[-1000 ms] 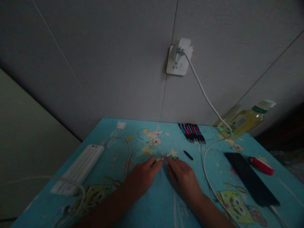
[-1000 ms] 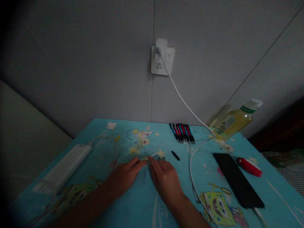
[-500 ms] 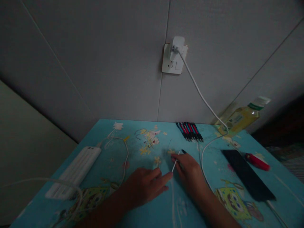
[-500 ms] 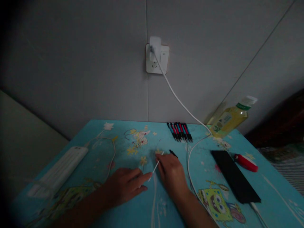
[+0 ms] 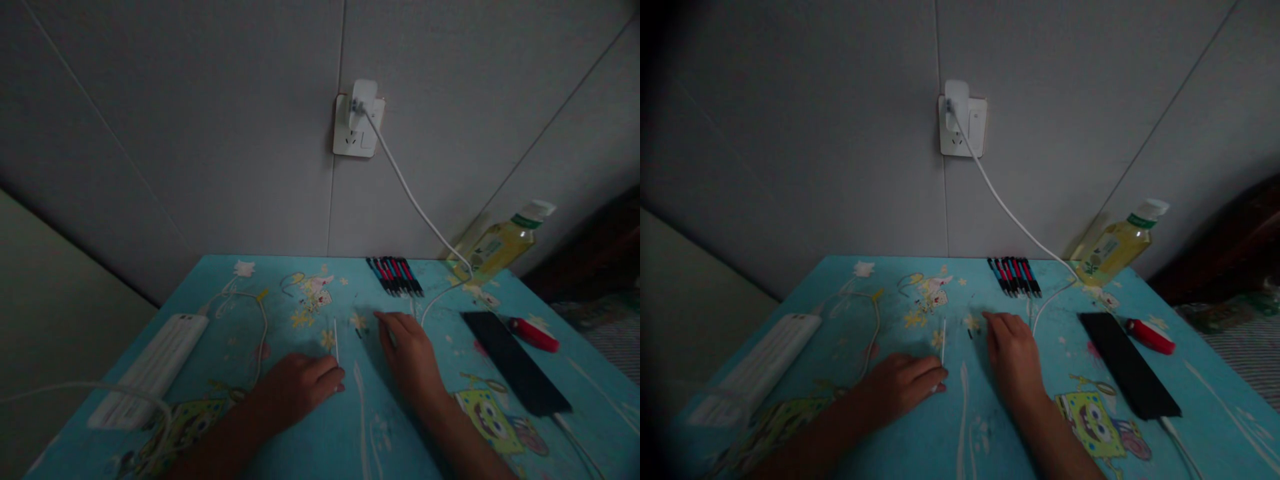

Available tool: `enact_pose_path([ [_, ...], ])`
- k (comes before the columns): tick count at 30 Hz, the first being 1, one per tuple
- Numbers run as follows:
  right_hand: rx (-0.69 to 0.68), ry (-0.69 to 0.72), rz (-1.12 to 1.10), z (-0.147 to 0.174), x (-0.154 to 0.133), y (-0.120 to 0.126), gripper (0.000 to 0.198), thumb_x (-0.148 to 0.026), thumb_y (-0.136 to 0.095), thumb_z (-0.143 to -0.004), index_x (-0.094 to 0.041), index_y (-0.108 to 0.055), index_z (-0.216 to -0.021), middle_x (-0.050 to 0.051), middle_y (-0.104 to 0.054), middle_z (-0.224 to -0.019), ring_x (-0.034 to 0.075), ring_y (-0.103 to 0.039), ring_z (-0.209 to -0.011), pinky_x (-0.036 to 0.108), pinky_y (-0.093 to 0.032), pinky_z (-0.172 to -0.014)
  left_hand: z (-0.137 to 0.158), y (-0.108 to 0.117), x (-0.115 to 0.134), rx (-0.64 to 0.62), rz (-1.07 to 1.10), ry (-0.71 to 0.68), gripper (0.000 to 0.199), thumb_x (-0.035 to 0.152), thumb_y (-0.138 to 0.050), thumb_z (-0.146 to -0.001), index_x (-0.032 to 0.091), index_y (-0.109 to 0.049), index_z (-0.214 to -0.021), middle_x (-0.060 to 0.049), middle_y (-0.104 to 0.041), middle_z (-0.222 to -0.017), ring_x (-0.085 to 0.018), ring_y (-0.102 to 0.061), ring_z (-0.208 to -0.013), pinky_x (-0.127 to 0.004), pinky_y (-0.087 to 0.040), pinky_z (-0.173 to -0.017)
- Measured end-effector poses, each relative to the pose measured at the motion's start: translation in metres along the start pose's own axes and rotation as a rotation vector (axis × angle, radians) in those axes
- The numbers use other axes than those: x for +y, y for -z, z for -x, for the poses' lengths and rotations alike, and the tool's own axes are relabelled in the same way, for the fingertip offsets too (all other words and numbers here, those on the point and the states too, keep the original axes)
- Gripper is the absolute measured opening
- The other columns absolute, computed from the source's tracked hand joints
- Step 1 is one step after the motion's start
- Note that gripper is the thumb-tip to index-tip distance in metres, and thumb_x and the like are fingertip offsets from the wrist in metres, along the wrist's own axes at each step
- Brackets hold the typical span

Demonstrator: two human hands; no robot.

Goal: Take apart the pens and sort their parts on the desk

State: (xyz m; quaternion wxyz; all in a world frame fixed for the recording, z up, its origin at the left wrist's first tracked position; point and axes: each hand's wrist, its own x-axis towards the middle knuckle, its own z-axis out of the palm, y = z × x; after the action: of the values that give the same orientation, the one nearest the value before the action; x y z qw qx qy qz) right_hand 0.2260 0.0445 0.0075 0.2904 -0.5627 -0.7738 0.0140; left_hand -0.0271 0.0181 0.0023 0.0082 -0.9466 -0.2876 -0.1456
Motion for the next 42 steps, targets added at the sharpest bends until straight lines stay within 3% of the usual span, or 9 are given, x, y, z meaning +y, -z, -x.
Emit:
enact_pose_path([
  [5, -0.076, -0.178, 0.211, -0.001, 0.023, 0.007, 0.029, -0.021, -0.055, -0.094, -0.019, -0.066, -0.12, 0.012, -0.068, -0.107, 0.024, -0.064, -0.097, 0.037, -0.047, -0.091, -0.001, -0.001, -0.006, -0.053, -0.009, 0.092, 0.019, 0.029, -0.045, -0.103, 0.021, -0.061, -0.111, 0.0, -0.065, -0.094, -0.016, -0.066, -0.073, -0.029, -0.049, -0.06],
  [12, -0.138, -0.216, 0.214, 0.0, 0.019, 0.001, 0.029, -0.025, -0.054, -0.094, -0.02, -0.066, -0.119, 0.009, -0.072, -0.098, 0.023, -0.066, -0.092, 0.033, -0.046, -0.086, -0.001, -0.005, -0.008, -0.13, -0.041, 0.16, 0.018, 0.026, -0.048, -0.101, 0.022, -0.061, -0.112, -0.002, -0.065, -0.102, -0.017, -0.066, -0.076, -0.031, -0.052, -0.063],
  [21, -0.163, -0.181, 0.207, 0.003, 0.009, 0.0, 0.03, -0.03, -0.055, -0.094, -0.021, -0.064, -0.121, 0.009, -0.071, -0.101, 0.024, -0.065, -0.093, 0.034, -0.045, -0.087, -0.003, -0.005, -0.009, -0.15, -0.065, 0.186, 0.018, 0.027, -0.051, -0.1, 0.023, -0.061, -0.114, -0.002, -0.064, -0.105, -0.018, -0.067, -0.077, -0.03, -0.052, -0.062],
  [34, -0.119, -0.14, 0.221, 0.002, 0.005, 0.004, 0.028, -0.023, -0.052, -0.096, -0.019, -0.064, -0.121, 0.01, -0.068, -0.105, 0.024, -0.063, -0.097, 0.034, -0.044, -0.087, -0.004, 0.0, -0.006, -0.147, -0.081, 0.204, 0.014, 0.026, -0.055, -0.098, 0.024, -0.062, -0.109, -0.001, -0.062, -0.103, -0.016, -0.065, -0.074, -0.028, -0.049, -0.059],
  [38, -0.079, -0.071, 0.184, 0.004, -0.011, 0.005, 0.019, -0.023, -0.052, -0.097, -0.019, -0.068, -0.106, 0.009, -0.068, -0.098, 0.023, -0.061, -0.092, 0.034, -0.042, -0.085, -0.004, -0.001, -0.006, -0.155, -0.078, 0.202, 0.016, 0.027, -0.057, -0.097, 0.024, -0.061, -0.112, -0.001, -0.063, -0.104, -0.017, -0.065, -0.076, -0.028, -0.05, -0.061],
  [42, -0.168, 0.022, 0.219, 0.01, -0.035, -0.002, 0.016, -0.019, -0.054, -0.096, -0.022, -0.068, -0.102, 0.005, -0.067, -0.09, 0.022, -0.061, -0.082, 0.034, -0.041, -0.078, -0.004, -0.005, -0.006, -0.148, -0.083, 0.196, 0.018, 0.029, -0.057, -0.097, 0.025, -0.061, -0.113, -0.001, -0.063, -0.104, -0.017, -0.065, -0.074, -0.029, -0.05, -0.059],
])
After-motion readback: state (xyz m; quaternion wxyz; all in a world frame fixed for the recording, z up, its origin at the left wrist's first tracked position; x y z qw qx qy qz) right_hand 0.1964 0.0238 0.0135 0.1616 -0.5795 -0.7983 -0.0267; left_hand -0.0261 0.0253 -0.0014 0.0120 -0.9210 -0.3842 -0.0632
